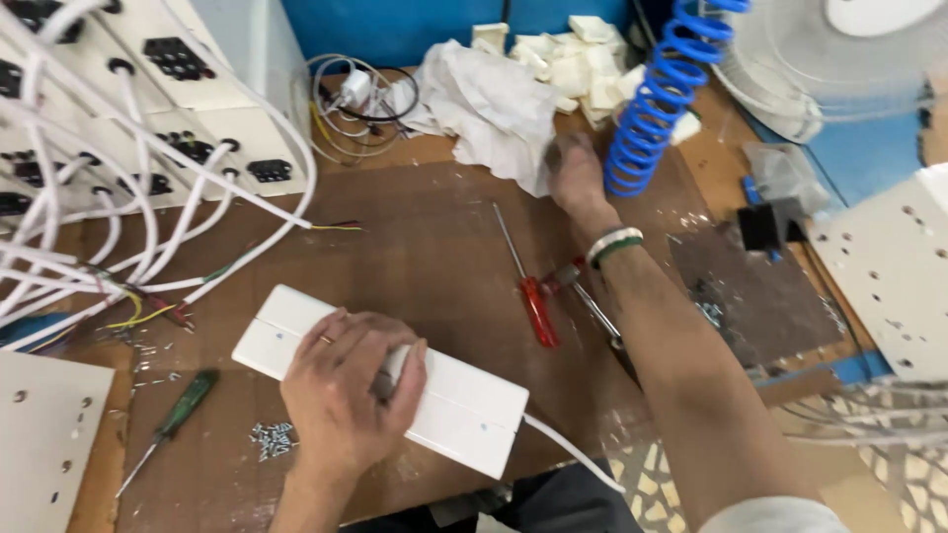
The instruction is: The person assembles a white rectangular electrical enclosure at a workbench. They drill holes in the box with a power drill, tap it with a hammer, drive screws into the casing, thread a white cable through an opening, and fasten a small cover plate onto the box with a screwdriver.
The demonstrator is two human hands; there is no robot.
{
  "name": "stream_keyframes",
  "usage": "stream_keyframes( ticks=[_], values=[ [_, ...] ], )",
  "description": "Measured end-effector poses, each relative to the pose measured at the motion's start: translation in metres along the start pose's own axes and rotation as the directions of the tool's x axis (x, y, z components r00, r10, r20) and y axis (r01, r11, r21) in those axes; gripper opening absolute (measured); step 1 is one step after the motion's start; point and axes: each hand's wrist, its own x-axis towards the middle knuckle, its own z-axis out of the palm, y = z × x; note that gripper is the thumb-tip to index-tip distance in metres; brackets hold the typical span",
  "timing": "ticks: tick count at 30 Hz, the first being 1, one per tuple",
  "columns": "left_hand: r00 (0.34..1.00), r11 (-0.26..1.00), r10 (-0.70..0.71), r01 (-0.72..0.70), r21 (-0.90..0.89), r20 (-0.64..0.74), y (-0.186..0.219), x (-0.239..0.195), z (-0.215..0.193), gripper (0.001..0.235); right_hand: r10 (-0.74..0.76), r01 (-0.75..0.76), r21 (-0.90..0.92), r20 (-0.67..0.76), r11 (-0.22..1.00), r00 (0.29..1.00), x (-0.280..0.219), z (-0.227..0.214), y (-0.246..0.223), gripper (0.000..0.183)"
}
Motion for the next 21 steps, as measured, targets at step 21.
stream_keyframes(
  ticks=[21],
  values=[
    [0.998,0.998,0.065,-0.065,-0.011,-0.015,-0.017,-0.008,0.006,0.005,0.385,-0.318,0.525,-0.019,0.789,0.923,-0.091,-0.098,-0.098,0.022]
  ],
)
